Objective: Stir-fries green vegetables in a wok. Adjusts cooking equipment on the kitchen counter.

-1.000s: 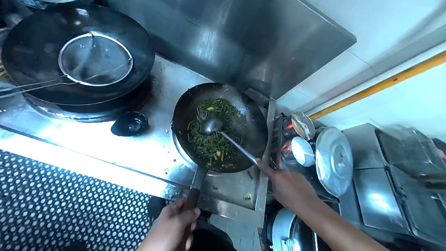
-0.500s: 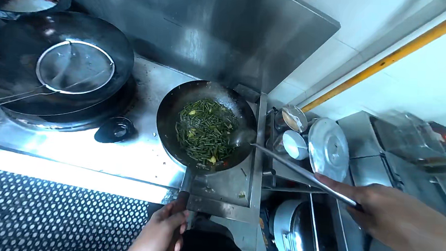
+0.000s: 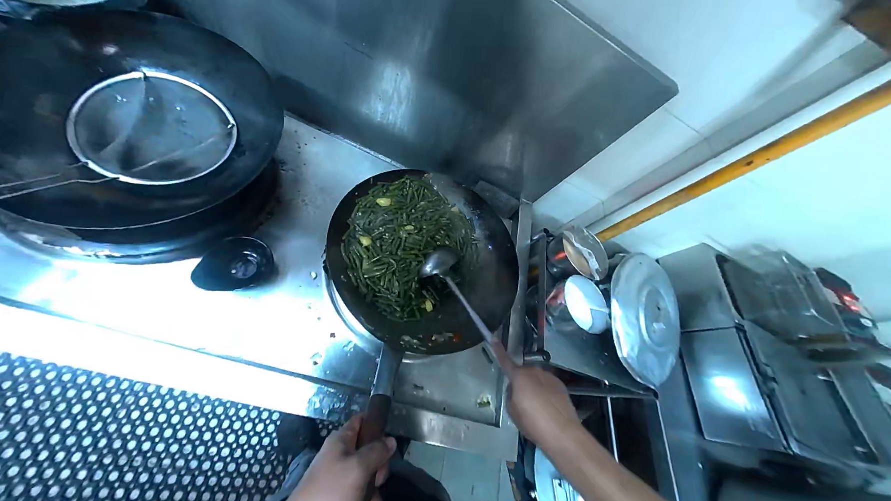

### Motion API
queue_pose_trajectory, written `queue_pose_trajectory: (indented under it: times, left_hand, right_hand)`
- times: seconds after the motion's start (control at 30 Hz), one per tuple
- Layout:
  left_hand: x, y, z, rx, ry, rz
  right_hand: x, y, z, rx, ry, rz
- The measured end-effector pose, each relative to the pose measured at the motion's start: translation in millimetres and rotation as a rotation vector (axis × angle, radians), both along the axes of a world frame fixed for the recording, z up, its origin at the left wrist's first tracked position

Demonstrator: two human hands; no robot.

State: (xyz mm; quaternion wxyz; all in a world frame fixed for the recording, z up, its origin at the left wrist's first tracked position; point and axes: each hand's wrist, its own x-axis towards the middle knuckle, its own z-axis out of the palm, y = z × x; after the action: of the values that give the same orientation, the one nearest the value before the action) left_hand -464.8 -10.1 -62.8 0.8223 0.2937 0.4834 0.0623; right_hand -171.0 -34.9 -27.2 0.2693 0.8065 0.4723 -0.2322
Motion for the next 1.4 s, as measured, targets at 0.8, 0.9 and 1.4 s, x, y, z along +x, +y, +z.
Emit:
queue_pose_trajectory:
  times: [0.8,0.9,1.4]
  left_hand:
    - [36.0,-29.8,24.8,0.119,0.178,0.138]
    - [35.8,-31.3,26.6,0.095,0.170,0.137]
    - [20.6,-16.1,-1.9,0.106,0.135,0.070]
  right_hand:
    - [118.0,79.7,-15.8,0.116,1.302,-0.513]
    - [109.8,43.4,34.3,0.119,0.978,-0.300]
    - [47.5,7.2,-18.9,0.500,0.728,-0.667]
